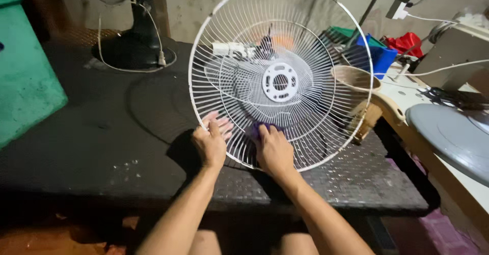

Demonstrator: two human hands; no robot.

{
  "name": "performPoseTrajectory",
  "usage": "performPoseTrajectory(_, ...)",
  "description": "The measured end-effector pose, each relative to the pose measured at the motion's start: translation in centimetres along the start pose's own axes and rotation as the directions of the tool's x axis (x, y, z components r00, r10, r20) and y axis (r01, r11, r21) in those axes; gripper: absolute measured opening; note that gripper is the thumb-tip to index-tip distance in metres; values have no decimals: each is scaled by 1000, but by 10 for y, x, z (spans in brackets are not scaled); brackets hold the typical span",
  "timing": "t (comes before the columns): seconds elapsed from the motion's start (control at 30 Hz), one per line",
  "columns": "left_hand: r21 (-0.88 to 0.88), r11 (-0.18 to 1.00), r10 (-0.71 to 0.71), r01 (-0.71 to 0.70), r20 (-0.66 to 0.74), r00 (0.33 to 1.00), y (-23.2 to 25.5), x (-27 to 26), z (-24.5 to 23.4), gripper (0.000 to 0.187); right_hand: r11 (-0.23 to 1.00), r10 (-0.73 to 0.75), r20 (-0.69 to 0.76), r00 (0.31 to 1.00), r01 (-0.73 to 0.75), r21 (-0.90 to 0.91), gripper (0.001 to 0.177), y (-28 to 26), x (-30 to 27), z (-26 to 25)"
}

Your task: The person wipes the metal fan cage with a purple cloth, moving around the circular frame and through the wire mesh. The person rotates the cage to reach different sections while continuing to wipe the surface.

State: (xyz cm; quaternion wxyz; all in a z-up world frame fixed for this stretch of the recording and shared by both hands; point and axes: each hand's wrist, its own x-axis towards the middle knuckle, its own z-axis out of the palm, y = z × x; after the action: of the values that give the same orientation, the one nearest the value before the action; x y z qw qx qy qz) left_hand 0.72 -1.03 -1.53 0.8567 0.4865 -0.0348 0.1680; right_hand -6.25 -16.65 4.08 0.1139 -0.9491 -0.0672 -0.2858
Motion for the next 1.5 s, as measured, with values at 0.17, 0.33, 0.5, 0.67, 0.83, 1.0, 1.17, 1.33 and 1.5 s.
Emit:
performPoseTrajectory(0.17,32,998,54,-55,35,998,1,1,1,35,985,83,482,872,-145,94,40,6,-4,-23)
performPoseTrajectory(0.33,60,993,98,-101,59,993,-6,8,-3,35,995,7,206,978,-28,98,42,-6,-33,-29)
performPoseTrajectory(0.5,112,990,89,-85,-34,995,30,47,-7,39,998,6,213,977,-21,67,40,-6,-35,-30)
performPoseTrajectory(0.67,295,933,156,-206,184,971,117,121,11,43,997,-32,188,982,19,75,43,-3,-35,-23)
performPoseTrajectory(0.83,646,735,-412,205,186,892,158,143,23,51,997,-2,266,964,-19,75,44,-3,-33,-28)
performPoseTrajectory(1.0,422,897,-272,132,290,918,103,146,4,51,998,-28,313,949,8,66,39,5,-27,-36)
performPoseTrajectory(1.17,200,974,-137,103,167,976,57,111,-25,52,998,-31,327,944,48,-43,42,33,-10,-47)
performPoseTrajectory(1.33,42,993,-112,111,10,994,41,77,-33,53,998,-33,237,971,46,-50,41,49,0,-46)
performPoseTrajectory(1.5,-20,1000,-22,21,-39,999,38,59,-26,52,994,-62,154,986,75,-81,36,50,7,-33)
